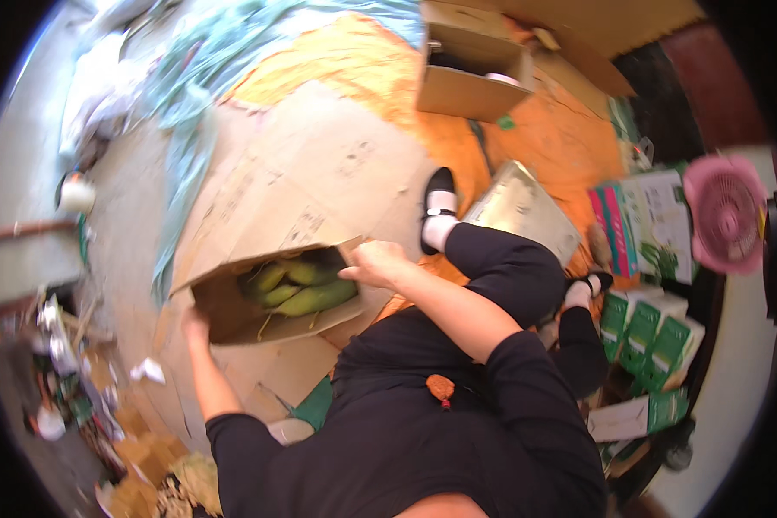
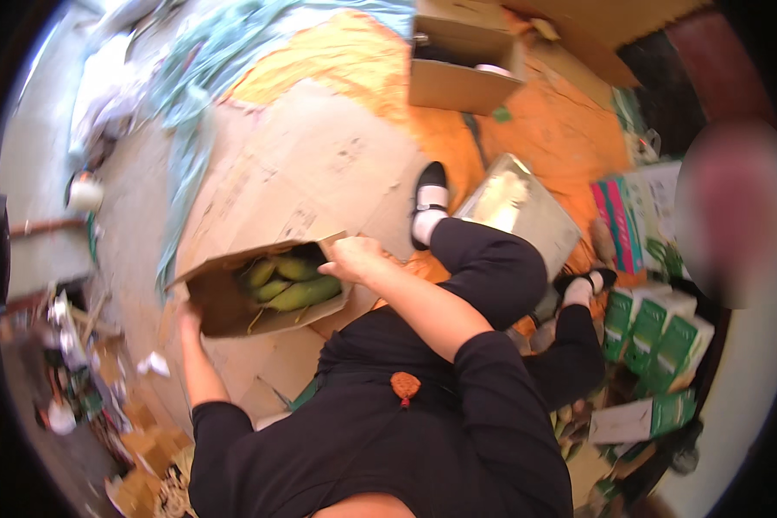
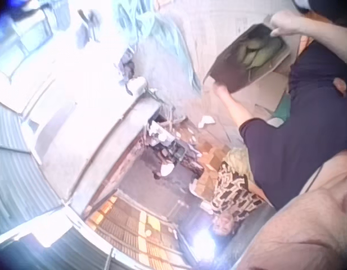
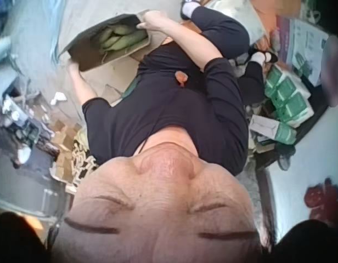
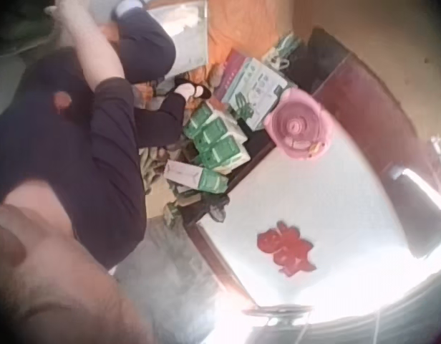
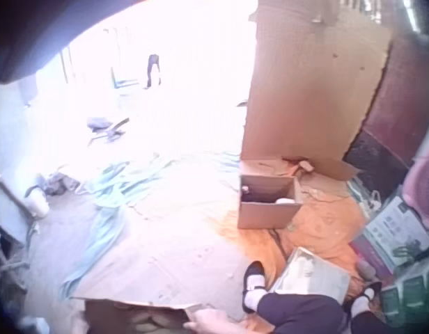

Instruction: Packing and weighing green vegetables into cardboard boxes.

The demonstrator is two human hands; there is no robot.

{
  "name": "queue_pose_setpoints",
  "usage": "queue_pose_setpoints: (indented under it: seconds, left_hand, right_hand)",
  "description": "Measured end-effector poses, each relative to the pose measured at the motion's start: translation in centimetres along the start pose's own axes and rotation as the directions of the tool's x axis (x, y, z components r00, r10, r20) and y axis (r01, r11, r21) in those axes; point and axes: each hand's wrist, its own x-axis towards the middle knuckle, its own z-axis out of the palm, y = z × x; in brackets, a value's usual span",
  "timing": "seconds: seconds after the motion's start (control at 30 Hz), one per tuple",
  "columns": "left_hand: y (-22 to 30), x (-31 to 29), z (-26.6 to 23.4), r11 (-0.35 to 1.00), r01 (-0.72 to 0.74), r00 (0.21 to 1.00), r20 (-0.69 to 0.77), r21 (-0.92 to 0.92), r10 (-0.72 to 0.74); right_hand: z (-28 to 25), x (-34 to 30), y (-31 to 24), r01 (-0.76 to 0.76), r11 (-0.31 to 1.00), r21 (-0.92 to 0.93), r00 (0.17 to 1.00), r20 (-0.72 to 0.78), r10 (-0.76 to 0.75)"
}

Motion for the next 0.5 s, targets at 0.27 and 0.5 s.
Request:
queue_pose_setpoints:
  seconds: [0.27,0.5]
  left_hand:
    - [8.5,2.5,-5.1,0.912,-0.308,0.943,0.216,0.272,0.254]
    - [37.6,-7.8,-24.8,0.461,-0.543,0.501,0.170,-0.701,0.848]
  right_hand:
    - [0.0,1.8,4.9,-0.072,0.979,0.190,0.950,-0.287,0.126]
    - [-4.6,-0.1,4.2,0.084,0.923,0.377,0.832,-0.536,0.143]
